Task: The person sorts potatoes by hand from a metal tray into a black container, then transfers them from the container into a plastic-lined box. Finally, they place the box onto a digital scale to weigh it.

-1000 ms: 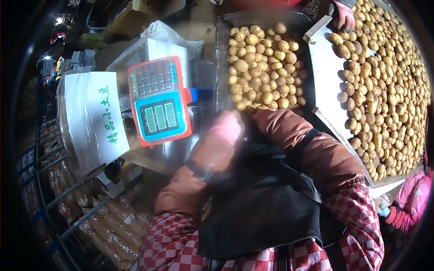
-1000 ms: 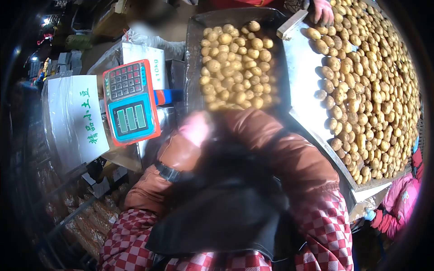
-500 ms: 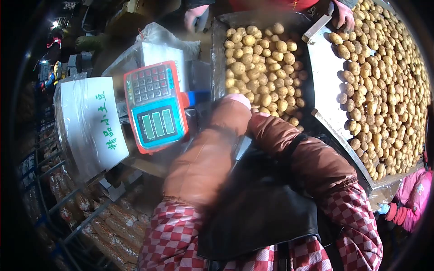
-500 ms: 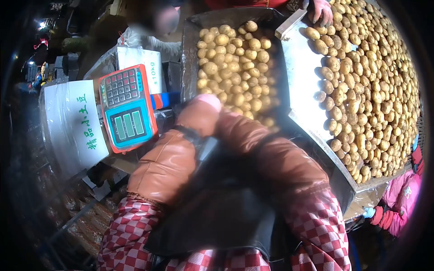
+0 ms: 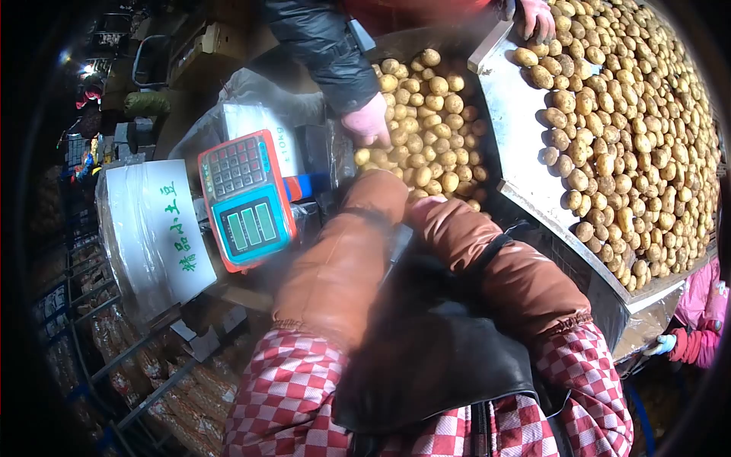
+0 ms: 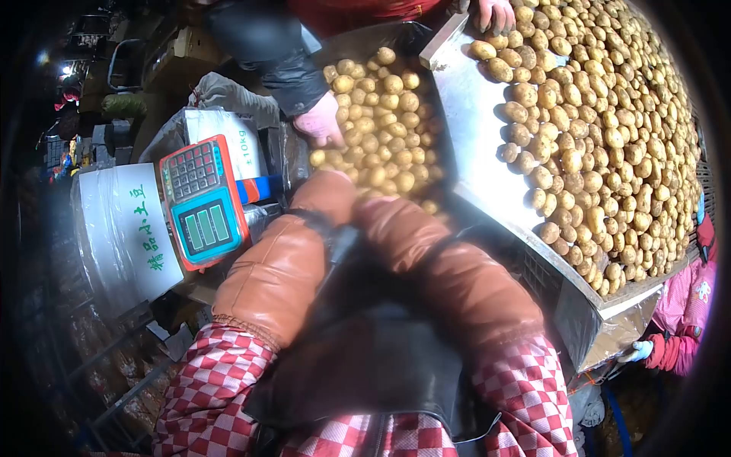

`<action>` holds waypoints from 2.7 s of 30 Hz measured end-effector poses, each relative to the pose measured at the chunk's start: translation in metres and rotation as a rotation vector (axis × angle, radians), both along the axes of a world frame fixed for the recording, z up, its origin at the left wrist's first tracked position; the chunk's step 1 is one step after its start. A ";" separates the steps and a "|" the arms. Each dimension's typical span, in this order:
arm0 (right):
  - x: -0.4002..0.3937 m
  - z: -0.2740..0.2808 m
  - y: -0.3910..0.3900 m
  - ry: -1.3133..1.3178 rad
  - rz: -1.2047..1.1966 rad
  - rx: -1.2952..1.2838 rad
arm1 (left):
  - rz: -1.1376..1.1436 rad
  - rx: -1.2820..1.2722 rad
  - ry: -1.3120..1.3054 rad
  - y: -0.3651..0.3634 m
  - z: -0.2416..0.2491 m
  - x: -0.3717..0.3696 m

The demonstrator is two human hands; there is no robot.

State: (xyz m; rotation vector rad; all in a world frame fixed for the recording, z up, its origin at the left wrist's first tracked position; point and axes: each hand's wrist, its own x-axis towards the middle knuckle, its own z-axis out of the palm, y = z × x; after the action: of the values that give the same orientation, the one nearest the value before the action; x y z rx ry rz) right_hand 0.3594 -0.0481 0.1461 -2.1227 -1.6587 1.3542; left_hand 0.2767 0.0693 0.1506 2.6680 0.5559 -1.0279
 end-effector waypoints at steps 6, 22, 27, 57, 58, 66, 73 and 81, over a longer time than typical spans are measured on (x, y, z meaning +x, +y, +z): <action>-0.003 -0.002 0.001 0.026 -0.019 0.026 | 0.133 -0.009 0.064 0.001 0.032 0.005; 0.000 0.003 0.004 -0.005 -0.007 0.026 | 0.555 -0.060 0.203 0.019 -0.030 -0.018; 0.001 0.002 0.003 -0.030 -0.024 0.020 | 0.617 -0.088 0.097 0.015 -0.049 -0.017; 0.197 0.028 -0.284 0.608 -1.835 0.911 | 1.148 -0.652 -0.307 -0.037 0.093 0.115; 0.189 0.019 -0.287 0.638 -1.900 0.914 | 1.274 -0.495 -0.210 -0.015 0.084 0.106; 0.146 -0.072 -0.316 0.530 -1.853 0.755 | 0.426 0.066 0.023 0.086 -0.075 0.085; 0.135 -0.058 -0.299 0.737 -2.061 0.703 | 0.212 0.154 0.105 0.098 -0.094 0.071; 0.143 -0.076 -0.319 0.670 -1.870 0.663 | 0.437 0.108 0.009 0.084 -0.065 0.071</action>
State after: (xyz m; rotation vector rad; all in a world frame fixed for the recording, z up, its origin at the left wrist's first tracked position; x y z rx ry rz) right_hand 0.5026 -0.3672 0.0704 -1.4006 0.3607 0.4843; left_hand 0.3475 0.1537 0.0857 2.4599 1.1610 -0.8994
